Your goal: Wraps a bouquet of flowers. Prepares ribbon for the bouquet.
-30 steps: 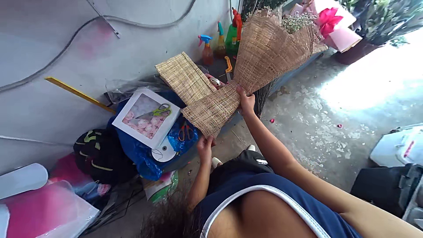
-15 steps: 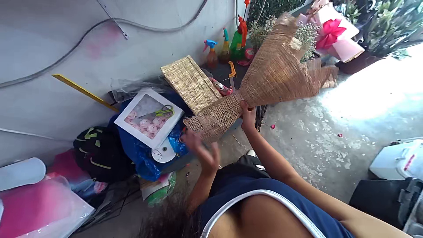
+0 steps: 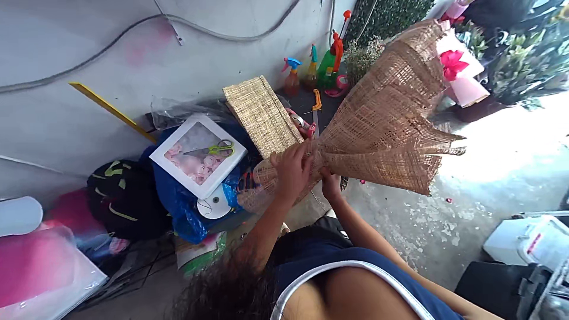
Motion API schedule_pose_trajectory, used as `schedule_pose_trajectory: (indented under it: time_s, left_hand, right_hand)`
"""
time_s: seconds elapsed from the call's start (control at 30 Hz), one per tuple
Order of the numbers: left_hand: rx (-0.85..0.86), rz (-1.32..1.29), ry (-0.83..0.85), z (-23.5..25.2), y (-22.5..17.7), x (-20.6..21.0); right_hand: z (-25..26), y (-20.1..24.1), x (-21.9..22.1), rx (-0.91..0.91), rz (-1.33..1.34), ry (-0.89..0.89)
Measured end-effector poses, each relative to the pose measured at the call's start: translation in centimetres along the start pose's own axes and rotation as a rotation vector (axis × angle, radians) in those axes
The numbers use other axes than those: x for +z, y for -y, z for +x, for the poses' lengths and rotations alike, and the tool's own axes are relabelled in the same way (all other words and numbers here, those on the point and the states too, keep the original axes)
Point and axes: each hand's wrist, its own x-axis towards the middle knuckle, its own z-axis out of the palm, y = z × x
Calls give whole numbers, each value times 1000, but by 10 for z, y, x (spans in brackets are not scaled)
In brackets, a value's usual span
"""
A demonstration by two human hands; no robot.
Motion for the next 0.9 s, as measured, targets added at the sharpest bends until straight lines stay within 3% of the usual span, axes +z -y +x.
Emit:
schedule_pose_trajectory:
  time_s: [0.1, 0.2, 0.33, 0.4, 0.53, 0.73, 0.9]
  left_hand:
    - [-197, -258, 159, 30, 1, -14]
    - [-275, -512, 277, 44, 19, -19]
    - [-389, -510, 627, 59, 30, -23]
    - [-354, -565, 562, 57, 32, -21]
    - [-315, -688, 181, 45, 30, -27]
    - [-35, -83, 87, -8, -1, -43]
    - [40, 46, -43, -34, -9, -24]
  right_hand:
    - [-6, 6, -1, 2, -16, 54]
    - [-13, 14, -2, 0, 11, 96]
    - [-18, 14, -7, 15, 50, 141]
    - [-17, 16, -5, 2, 44, 131]
    - [-10, 20, -1, 7, 17, 125]
    - [-5, 19, 3, 18, 50, 135]
    - [-2, 15, 2, -4, 9, 166]
